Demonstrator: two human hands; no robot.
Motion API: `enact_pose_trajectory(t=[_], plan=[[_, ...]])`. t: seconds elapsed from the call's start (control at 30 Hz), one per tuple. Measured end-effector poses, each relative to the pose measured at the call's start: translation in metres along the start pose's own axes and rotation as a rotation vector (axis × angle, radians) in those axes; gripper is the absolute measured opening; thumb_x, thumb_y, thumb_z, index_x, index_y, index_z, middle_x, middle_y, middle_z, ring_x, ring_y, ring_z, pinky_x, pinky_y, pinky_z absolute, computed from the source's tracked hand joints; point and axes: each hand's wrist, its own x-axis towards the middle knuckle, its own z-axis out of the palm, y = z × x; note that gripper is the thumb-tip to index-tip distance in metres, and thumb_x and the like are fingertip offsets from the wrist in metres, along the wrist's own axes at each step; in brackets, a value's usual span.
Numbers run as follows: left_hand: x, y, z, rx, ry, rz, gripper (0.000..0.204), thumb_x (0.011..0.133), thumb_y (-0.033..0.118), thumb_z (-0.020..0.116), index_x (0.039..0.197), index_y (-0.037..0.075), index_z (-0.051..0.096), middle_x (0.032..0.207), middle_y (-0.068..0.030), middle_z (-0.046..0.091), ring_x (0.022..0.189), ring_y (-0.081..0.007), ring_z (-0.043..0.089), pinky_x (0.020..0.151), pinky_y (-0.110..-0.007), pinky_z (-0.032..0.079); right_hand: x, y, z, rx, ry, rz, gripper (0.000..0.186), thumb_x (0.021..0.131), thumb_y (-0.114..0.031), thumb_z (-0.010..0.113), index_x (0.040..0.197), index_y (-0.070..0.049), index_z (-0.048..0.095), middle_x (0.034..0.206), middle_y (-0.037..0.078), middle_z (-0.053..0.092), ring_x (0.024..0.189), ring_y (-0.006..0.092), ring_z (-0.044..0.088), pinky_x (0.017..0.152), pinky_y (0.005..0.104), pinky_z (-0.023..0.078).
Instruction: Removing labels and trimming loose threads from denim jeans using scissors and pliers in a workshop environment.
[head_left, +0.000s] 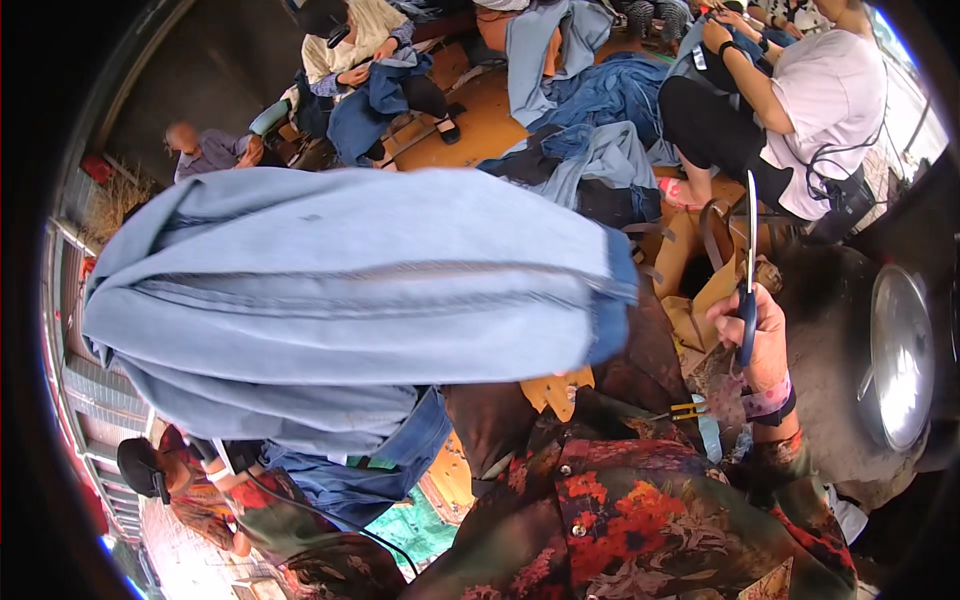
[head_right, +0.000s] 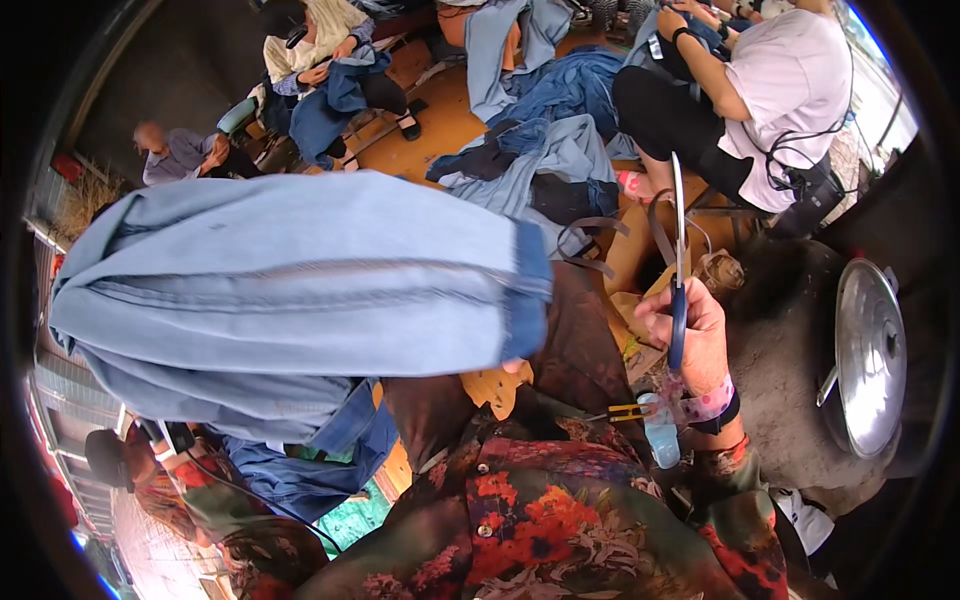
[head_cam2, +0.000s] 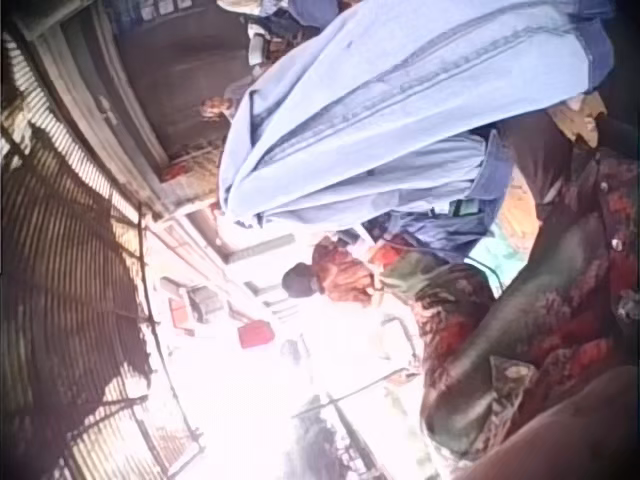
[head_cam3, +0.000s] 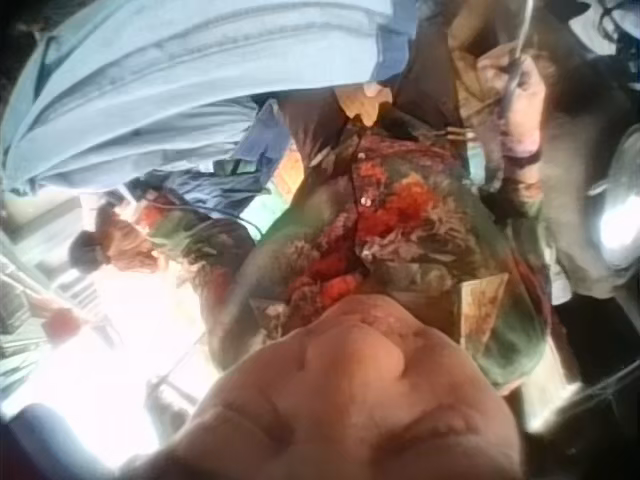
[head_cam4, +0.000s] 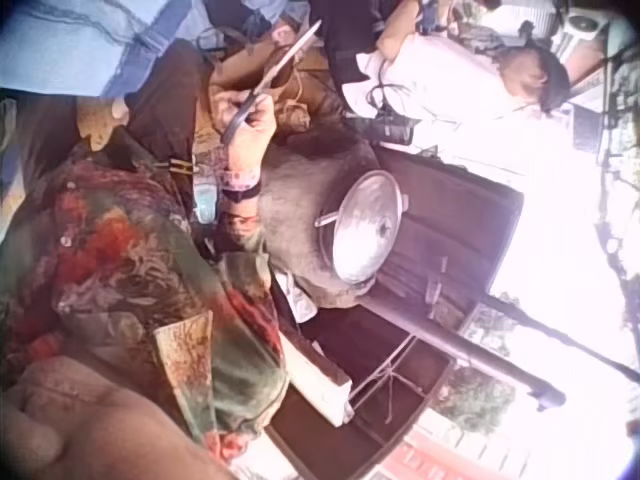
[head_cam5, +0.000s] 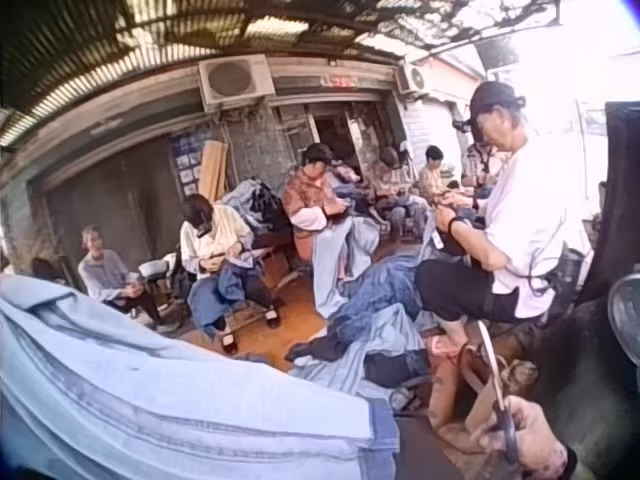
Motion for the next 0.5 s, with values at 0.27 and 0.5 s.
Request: enact_pose_trajectory(t=[0.27, 0.5], plan=[[0.053, 0.081, 0.058, -0.787, -0.205, -0.527, 0.029, 0.078, 0.006, 0.060, 0.104, -0.005, 0.057, 0.097, -0.0112, 0.063, 0.085, -0.0202, 0.062, 0.081, -0.032, 0.050, -0.005, 0.007, -0.007, -0.085, -0.016, -0.053, 0.018, 0.073, 0.002, 0.058, 0.085, -0.007, 0.047, 0.080, 0.009, 0.062, 0.054, 0.0056, 0.047, 0.048, 0.0187, 0.036], [0.083, 0.065, 0.055, -0.583, -0.192, -0.362, 0.036, 0.078, 0.005, 0.061, 0.112, -0.004, 0.054, 0.106, -0.0108, 0.061, 0.093, -0.0219, 0.060, 0.088, -0.032, 0.047, 0.002, 0.022, -0.024, -0.232, -0.027, -0.025, 0.017, 0.075, -0.002, 0.060, 0.086, -0.009, 0.048, 0.080, 0.005, 0.062, 0.056, 0.0046, 0.047, 0.050, 0.0167, 0.037]])
